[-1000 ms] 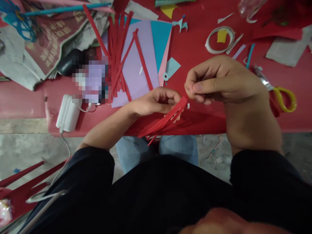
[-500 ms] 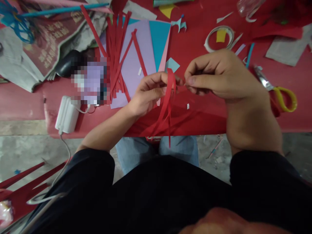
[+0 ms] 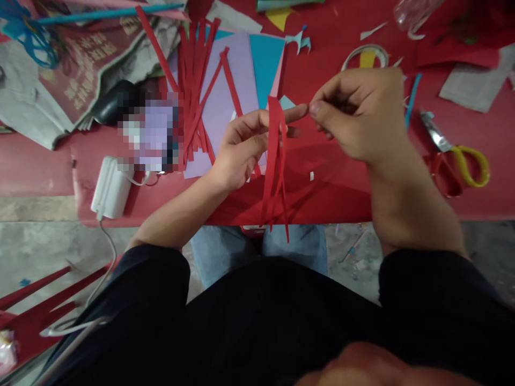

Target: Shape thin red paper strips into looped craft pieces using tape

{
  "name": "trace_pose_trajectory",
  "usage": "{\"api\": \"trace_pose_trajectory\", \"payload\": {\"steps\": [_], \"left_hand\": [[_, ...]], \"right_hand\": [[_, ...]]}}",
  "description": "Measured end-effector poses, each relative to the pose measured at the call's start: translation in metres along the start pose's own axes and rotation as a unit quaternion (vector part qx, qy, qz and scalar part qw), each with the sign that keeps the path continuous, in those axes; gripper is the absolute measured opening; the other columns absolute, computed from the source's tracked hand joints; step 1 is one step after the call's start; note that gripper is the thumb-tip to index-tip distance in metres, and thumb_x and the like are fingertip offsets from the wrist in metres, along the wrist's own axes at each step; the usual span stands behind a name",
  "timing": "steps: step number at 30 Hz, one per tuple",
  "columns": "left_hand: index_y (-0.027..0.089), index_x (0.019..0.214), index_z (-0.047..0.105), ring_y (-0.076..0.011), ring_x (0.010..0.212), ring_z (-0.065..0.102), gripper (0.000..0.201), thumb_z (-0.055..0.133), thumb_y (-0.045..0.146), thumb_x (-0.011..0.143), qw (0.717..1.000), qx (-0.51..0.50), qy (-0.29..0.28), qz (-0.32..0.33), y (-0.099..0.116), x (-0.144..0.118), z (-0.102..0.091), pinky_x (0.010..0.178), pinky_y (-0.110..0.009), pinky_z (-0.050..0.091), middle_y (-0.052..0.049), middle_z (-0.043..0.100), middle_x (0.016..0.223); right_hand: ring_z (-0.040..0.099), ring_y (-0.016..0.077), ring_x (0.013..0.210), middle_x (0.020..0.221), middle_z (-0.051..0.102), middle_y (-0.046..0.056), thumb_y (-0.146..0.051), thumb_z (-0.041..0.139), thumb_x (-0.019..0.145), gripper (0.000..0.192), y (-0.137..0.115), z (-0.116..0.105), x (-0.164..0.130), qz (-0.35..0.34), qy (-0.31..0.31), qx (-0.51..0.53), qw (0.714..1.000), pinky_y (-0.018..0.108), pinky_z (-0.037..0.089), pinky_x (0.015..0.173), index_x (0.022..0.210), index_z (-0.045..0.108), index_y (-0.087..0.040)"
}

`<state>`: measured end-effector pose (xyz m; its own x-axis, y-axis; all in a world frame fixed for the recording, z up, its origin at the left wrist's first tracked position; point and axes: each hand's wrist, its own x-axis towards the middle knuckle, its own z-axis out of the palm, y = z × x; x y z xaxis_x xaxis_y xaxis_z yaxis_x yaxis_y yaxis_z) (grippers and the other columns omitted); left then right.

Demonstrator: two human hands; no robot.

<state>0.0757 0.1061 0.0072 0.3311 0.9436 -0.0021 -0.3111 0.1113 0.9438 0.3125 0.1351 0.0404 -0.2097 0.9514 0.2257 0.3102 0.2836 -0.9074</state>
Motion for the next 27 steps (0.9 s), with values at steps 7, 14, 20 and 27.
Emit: {"api": "trace_pose_trajectory", "payload": {"steps": [7,14,20,27], "left_hand": [[0.021,0.103,0.075,-0.0318,0.141,0.077,0.02,0.08,0.04,0.104,0.999,0.022,0.028,-0.006,0.001,0.002,-0.002,0.111,-0.042,0.067,-0.007,0.081,0.13],[0.022,0.1,0.076,-0.0385,0.152,0.07,0.038,0.088,0.057,0.094,0.999,0.031,-0.013,0.009,-0.001,0.001,-0.005,0.111,-0.049,0.067,-0.008,0.081,0.127],[0.022,0.099,0.068,-0.0303,0.137,0.079,0.026,0.083,0.043,0.099,1.0,0.016,0.02,0.003,0.003,0.006,-0.004,0.111,-0.042,0.067,-0.006,0.082,0.13],[0.022,0.109,0.068,-0.0154,0.075,0.079,0.015,0.068,0.037,0.11,0.995,-0.051,0.078,-0.021,-0.006,0.009,-0.002,0.075,-0.028,0.065,0.002,0.069,0.081]], "right_hand": [[0.066,0.0167,0.065,0.078,0.078,0.003,-0.029,0.086,0.101,0.009,0.011,0.008,-0.006,-0.075,0.044,-0.03,0.996,0.034,0.048,0.064,0.107,0.09,-0.023],[0.059,0.017,0.066,0.078,0.073,0.001,-0.024,0.083,0.102,0.005,0.007,0.015,-0.011,-0.06,0.069,-0.12,0.989,0.036,0.048,0.071,0.102,0.087,-0.026],[0.056,0.0147,0.064,0.074,0.068,0.0,-0.016,0.079,0.103,0.015,0.007,0.013,-0.006,-0.019,0.084,-0.041,0.995,0.035,0.042,0.065,0.092,0.083,-0.026],[0.045,0.0103,0.042,0.063,0.072,-0.001,-0.028,0.095,0.094,0.008,0.009,0.019,-0.001,-0.004,0.059,0.212,0.975,0.034,0.028,0.041,0.088,0.09,-0.026]]}}
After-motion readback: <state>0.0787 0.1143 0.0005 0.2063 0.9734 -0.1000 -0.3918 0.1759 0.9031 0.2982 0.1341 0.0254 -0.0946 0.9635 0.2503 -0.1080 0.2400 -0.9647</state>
